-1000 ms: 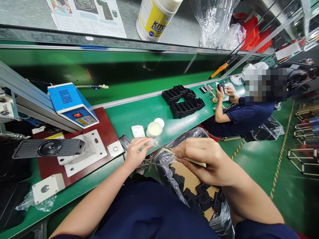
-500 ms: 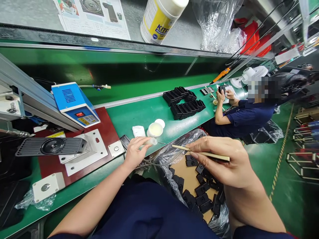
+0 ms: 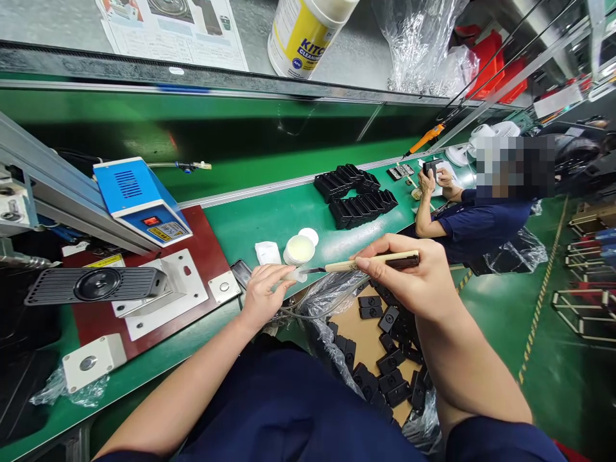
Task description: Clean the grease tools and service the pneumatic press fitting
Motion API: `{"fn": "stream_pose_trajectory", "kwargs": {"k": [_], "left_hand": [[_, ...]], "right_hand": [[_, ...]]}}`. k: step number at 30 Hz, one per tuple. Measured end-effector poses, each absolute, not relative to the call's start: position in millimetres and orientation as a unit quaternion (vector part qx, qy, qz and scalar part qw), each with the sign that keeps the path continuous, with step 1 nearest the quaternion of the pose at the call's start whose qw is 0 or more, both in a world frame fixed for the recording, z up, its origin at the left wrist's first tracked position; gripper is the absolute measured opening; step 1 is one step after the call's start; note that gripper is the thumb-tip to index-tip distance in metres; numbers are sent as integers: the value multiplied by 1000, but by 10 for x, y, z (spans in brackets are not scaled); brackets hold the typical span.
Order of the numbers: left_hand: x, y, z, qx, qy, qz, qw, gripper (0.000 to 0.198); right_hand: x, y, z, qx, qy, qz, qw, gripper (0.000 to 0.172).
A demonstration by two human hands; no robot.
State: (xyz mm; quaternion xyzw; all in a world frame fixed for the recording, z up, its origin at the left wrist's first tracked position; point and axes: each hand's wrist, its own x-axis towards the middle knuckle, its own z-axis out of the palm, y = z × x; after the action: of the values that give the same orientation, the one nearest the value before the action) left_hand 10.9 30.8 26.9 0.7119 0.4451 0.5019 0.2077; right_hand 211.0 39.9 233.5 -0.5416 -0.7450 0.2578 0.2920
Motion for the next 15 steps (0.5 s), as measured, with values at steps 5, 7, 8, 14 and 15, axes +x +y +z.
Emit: {"fn": "stream_pose_trajectory", "kwargs": {"k": [5,7,8,14,15], "left_hand": [[100,326,261,716,452,480,228,16],[93,335,252,718,450,477,234,16],[92,337,246,719,448,475,236,16],[96,334,216,720,437,480,246,17],[96,333,214,721,435,480,247,18]], "right_hand": [[2085,349,2402,-449,-822,257,238,8],[2100,335,2432,-392,-855,271,205,9],[2114,337,2446,-367,-867,281,186,11],[2237,396,2499,-319,-886,309,136,15],[2249,395,2504,-326,-883,306,142,14]]}}
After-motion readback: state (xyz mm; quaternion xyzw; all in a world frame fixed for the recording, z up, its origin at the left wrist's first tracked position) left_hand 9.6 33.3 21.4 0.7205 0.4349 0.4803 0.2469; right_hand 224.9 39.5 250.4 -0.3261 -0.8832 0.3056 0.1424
